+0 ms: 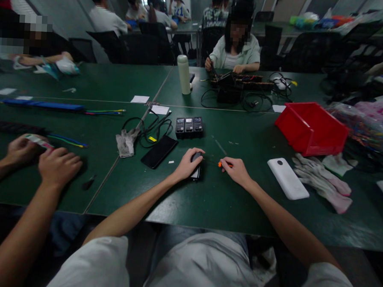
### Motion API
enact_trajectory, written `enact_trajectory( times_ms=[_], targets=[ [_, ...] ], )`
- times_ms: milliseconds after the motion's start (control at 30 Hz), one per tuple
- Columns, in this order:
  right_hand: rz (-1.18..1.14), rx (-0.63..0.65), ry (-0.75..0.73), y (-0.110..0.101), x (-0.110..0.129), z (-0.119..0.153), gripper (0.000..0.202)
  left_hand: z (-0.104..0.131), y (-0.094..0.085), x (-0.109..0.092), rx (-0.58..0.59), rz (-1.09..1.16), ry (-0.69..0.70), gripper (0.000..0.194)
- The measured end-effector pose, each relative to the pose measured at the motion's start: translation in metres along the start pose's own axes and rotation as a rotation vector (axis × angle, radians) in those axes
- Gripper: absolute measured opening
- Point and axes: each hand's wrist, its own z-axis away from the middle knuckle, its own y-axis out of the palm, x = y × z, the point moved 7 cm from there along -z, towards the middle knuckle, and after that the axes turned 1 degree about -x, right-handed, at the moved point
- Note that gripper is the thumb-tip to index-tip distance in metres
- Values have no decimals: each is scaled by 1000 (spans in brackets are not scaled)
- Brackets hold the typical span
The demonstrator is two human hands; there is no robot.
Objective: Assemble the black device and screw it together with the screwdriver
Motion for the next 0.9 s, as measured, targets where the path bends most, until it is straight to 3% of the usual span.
enact_trajectory(
  times_ms=[900],
  targets=[
    [15,13,1,0,0,0,37,0,2,2,6,-6,-5,22]
  ],
)
